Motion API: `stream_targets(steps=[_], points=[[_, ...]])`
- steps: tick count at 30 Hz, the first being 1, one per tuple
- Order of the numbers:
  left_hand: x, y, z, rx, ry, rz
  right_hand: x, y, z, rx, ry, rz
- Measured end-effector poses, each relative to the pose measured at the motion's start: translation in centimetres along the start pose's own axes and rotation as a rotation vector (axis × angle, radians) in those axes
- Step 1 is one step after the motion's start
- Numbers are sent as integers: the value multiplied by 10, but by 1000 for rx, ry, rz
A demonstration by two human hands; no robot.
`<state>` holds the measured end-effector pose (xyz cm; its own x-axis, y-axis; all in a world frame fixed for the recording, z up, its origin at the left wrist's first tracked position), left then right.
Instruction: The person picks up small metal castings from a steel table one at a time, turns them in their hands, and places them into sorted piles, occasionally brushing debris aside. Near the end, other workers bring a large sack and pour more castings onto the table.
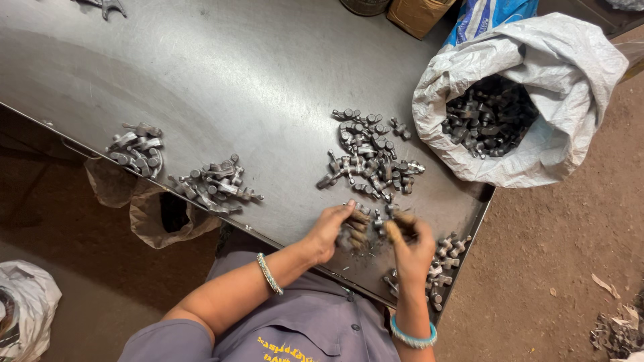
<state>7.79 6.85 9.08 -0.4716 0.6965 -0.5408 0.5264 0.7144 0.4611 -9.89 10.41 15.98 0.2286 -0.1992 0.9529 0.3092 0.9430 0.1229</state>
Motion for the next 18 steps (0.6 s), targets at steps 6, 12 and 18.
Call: stream_targets(steps=[6, 12, 18], points=[[-12, -5, 20, -37, -190, -166, 47, -29, -18, -208, 808, 220], [-31, -5, 17, -117, 352, 100, 3, -46, -4, -165, 560, -119], [-32, -12, 10, -39, 304, 98, -62, -42, 38, -2, -773, -216]])
Point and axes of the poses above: each hand's wrist, its own y-axis away from the middle knuckle, its own z-axis out of the back of the hand, x = y × z, the point moved 6 cm from there along -y, towards the middle knuckle, and after that the axes turned 3 degrees about x, right-handed, at the moved point
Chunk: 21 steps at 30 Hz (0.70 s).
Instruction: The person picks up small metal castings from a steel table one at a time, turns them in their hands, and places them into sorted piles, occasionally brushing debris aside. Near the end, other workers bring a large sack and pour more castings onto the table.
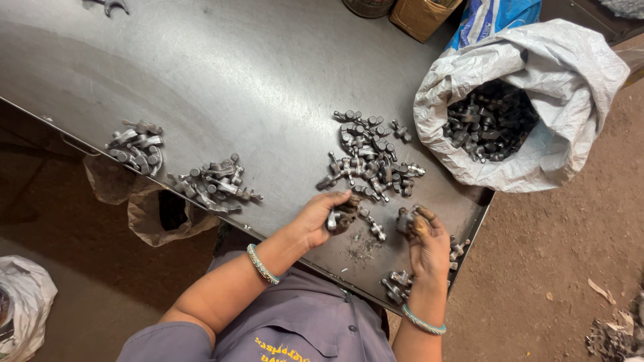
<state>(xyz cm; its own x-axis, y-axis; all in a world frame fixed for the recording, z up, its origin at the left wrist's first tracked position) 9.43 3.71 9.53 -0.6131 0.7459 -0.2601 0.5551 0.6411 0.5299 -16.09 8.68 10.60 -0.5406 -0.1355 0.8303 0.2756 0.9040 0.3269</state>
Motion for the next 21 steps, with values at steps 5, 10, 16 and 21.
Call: stream_targets(steps=[5, 10, 16, 21], points=[[30, -5, 2, -19, -135, 50, -9, 19, 12, 67, -237, -144], [44, 7, -16, 35, -268, 74, 1, 36, -20, 68, -145, -168], [46, 18, -22, -16, -171, 218, 20, 55, -72, 262, 342, 124], [8, 10, -11, 108, -455, -51, 23, 66, -101, 73, 1574, 554]])
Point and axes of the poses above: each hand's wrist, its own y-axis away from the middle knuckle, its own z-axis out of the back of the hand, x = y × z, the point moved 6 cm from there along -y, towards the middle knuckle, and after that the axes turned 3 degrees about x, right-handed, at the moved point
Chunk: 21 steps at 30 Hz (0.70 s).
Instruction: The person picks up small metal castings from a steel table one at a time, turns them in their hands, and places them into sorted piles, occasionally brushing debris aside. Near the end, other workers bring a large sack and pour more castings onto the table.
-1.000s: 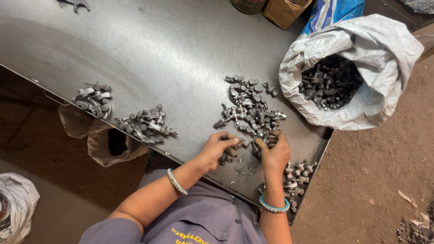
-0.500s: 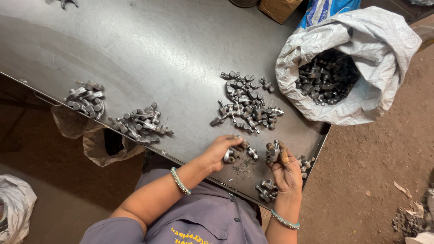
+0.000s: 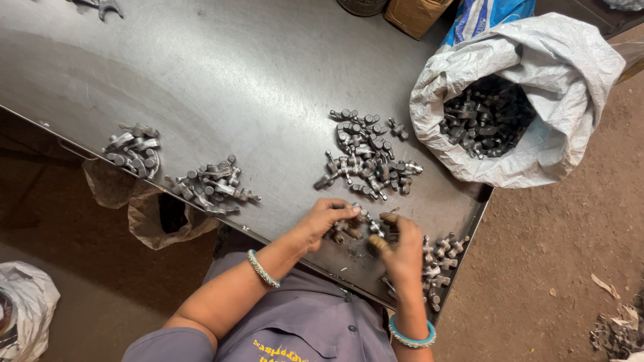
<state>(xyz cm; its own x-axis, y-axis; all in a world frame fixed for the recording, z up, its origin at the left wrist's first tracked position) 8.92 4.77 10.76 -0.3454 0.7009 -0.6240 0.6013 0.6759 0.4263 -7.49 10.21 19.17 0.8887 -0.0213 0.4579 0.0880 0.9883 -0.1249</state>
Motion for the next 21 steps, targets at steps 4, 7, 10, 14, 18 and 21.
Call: stream_targets(steps=[4, 7, 10, 14, 18, 21], points=[[-12, -3, 24, -44, -91, -162, -20, 15, -20, -31, -278, -249], [-6, -7, 35, -126, -170, -109, -52, 20, -33, -32, -711, -381], [1, -12, 34, -138, -298, -102, -68, 26, -42, -29, -1118, -371], [13, -18, 18, -15, -310, -77, -75, 36, -41, -17, -1298, -419], [26, -15, 3, 47, -241, 2, -69, 37, -34, -11, -1337, -430], [24, -10, -4, 34, -207, -42, -66, 39, -30, 6, -1365, -465]])
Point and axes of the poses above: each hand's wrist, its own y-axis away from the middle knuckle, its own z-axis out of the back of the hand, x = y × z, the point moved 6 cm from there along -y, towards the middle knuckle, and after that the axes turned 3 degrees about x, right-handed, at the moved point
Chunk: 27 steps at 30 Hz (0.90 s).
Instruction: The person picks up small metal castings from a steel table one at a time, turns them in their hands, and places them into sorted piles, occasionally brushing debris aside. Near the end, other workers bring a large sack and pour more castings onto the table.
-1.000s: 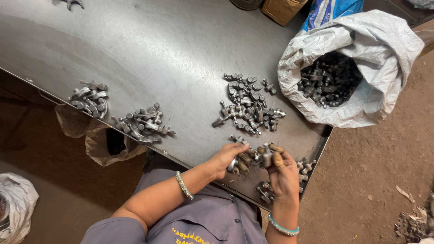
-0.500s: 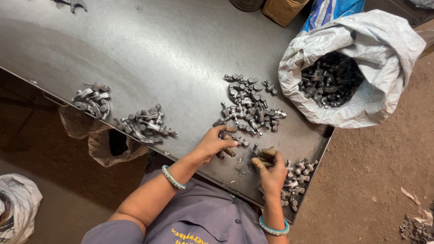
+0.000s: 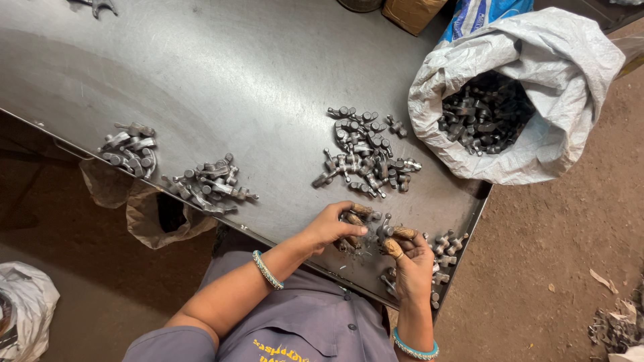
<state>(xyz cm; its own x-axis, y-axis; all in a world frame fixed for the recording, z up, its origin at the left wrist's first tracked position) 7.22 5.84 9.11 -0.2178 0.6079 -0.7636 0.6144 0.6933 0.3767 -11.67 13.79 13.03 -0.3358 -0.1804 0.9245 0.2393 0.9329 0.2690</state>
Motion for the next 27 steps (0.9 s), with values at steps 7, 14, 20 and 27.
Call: stream_targets(steps=[7, 14, 20, 27], points=[[-6, 10, -6, 31, 157, 40, 8, 5, -12, 64, -3, -40], [-6, 7, -3, 35, 183, 120, 39, 4, -13, 83, 175, 6], [-61, 13, 37, -77, 47, -126, 109, 50, 103, -389, 785, -63], [-131, 27, 72, -481, -804, -160, 76, 77, 224, -580, 1296, -615]])
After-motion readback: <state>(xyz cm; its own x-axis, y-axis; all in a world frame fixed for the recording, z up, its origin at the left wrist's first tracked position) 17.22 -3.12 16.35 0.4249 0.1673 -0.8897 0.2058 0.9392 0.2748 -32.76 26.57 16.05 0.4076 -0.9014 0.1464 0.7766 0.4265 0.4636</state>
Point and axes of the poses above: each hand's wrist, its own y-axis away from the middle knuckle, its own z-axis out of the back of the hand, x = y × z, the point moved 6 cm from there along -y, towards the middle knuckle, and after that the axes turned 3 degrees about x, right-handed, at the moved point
